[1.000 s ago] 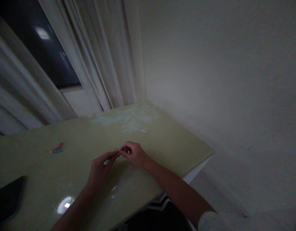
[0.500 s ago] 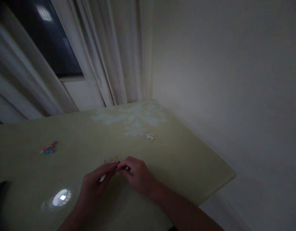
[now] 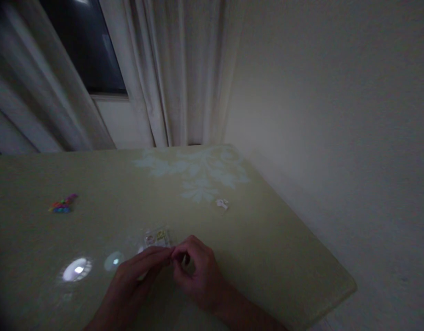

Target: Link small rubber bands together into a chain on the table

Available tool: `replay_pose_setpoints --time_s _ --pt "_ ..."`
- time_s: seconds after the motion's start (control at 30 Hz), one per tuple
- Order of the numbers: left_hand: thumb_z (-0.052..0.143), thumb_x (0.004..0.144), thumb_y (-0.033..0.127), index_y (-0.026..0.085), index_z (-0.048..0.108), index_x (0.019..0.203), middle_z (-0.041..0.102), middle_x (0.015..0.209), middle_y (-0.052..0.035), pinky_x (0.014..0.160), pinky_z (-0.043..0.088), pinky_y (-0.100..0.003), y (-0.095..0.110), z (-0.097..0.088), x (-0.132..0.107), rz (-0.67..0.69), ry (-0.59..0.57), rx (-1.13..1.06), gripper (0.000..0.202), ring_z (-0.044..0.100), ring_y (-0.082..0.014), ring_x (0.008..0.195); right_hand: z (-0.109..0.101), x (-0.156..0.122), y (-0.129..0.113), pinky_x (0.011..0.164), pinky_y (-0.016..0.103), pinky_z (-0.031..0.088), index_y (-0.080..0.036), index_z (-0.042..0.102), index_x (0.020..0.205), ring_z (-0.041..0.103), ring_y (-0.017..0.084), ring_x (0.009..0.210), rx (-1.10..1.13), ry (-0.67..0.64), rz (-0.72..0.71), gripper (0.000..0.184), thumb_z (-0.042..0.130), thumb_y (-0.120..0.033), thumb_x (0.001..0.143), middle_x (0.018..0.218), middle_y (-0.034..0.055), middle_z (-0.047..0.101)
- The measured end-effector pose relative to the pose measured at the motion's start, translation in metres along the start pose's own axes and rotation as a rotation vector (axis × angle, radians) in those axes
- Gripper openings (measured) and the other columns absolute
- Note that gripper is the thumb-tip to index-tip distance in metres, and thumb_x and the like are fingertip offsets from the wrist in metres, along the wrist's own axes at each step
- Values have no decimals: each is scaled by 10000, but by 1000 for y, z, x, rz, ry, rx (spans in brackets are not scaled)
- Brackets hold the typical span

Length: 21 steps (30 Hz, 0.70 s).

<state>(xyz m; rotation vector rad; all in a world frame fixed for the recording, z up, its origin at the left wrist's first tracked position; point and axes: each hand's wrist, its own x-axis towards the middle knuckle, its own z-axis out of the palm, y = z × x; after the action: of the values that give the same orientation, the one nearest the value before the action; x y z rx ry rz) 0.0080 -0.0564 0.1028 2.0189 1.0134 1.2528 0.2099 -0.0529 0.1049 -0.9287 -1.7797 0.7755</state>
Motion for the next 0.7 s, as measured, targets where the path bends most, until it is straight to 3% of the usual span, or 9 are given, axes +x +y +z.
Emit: replay_pose_setpoints --time_s 0.1,0.23,0.33,0.47,0.57,0.7 --pt "661 974 265 333 786 1127 823 1064 -14 829 627 -270 -2 -17 7 -89 140 70 209 783 -195 943 -1 1 -2 677 251 502 -225 650 961 609 139 733 -39 -21 26 172 616 -82 872 838 3 628" --pt "662 965 364 293 781 1037 789 951 -1 670 567 -244 -5 -32 12 -250 318 184 156 707 -164 753 -3 12 -9 697 236 489 -209 663 970 614 129 752 -107 -102 90 199 626 -41 870 865 0 637" --pt "651 962 383 288 772 1026 766 907 7 655 532 -249 -7 -31 12 -287 326 193 167 655 -160 713 -1 29 -11 730 247 492 -195 673 963 626 141 787 -205 -257 87 208 650 -18 857 892 8 658" --pt "639 963 378 289 769 1017 766 912 9 672 515 -254 -9 -26 12 -294 288 156 166 649 -165 739 1 51 -11 787 284 518 -188 697 1007 649 177 867 -378 -414 20 103 699 -129 923 951 35 674" --pt "643 958 387 288 770 1002 769 897 10 655 509 -255 -7 -24 12 -318 290 131 167 645 -166 718 -11 62 -27 782 290 538 -195 709 1069 660 175 869 -384 -384 -83 98 688 -205 974 995 52 676" --pt "633 963 389 281 774 999 771 882 3 639 506 -260 -2 -23 13 -327 291 106 181 653 -172 715 -42 66 -71 752 284 567 -241 701 1111 656 159 810 -201 -195 -266 112 636 -289 1032 956 47 699"
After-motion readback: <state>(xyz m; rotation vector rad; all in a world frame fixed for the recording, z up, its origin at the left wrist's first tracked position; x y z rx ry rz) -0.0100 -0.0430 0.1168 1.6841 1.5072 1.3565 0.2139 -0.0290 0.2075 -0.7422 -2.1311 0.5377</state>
